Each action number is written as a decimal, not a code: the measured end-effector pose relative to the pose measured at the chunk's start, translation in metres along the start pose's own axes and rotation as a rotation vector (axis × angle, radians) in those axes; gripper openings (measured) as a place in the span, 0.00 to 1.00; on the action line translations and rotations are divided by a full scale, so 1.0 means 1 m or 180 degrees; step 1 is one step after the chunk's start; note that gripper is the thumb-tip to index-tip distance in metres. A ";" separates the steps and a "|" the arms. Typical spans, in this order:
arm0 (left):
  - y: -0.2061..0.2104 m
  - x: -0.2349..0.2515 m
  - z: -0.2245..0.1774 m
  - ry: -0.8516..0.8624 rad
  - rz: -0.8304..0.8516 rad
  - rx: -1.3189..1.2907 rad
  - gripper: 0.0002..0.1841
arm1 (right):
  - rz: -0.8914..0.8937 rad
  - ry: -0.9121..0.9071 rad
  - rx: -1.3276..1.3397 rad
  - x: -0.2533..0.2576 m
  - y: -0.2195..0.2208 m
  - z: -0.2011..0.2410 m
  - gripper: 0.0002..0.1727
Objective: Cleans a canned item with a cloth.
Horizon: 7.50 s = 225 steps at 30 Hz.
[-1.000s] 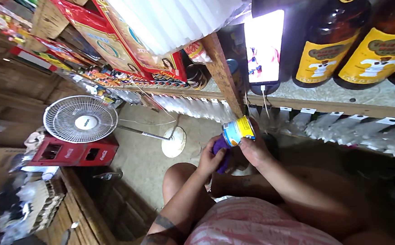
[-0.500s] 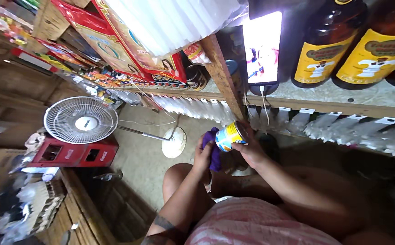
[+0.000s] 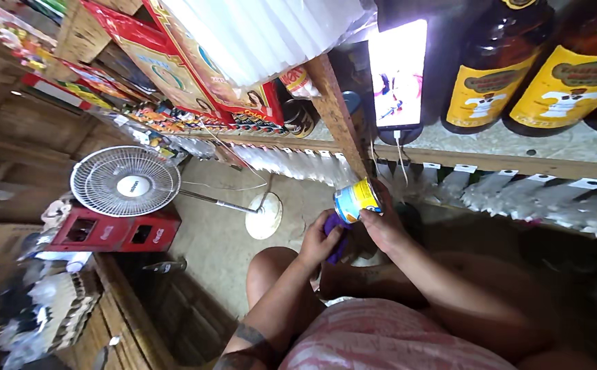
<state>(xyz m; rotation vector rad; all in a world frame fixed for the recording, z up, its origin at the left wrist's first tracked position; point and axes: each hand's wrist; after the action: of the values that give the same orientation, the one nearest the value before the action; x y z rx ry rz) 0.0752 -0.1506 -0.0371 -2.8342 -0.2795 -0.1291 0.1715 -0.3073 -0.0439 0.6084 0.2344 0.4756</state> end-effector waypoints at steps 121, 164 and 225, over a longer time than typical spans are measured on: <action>-0.007 0.008 0.006 -0.0780 0.0010 0.0088 0.24 | 0.0055 -0.0033 -0.0392 -0.004 0.000 0.002 0.58; -0.010 0.010 -0.006 -0.0560 -0.0463 -0.1365 0.19 | -0.0231 0.0173 -0.0819 -0.004 0.004 0.011 0.55; 0.000 0.004 0.005 -0.0631 0.0103 -0.0884 0.23 | -0.0147 0.0175 -0.0485 0.001 -0.001 0.003 0.55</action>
<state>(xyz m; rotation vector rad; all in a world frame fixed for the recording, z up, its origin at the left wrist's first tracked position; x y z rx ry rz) 0.0791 -0.1488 -0.0415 -3.1306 -0.2765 0.1315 0.1733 -0.3086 -0.0423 0.4409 0.2613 0.4615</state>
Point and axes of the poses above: each hand's wrist, its own x-axis towards the middle knuckle, its own y-axis out of the palm, z = x × y, and after that the axes turned 11 degrees about -x, right-handed
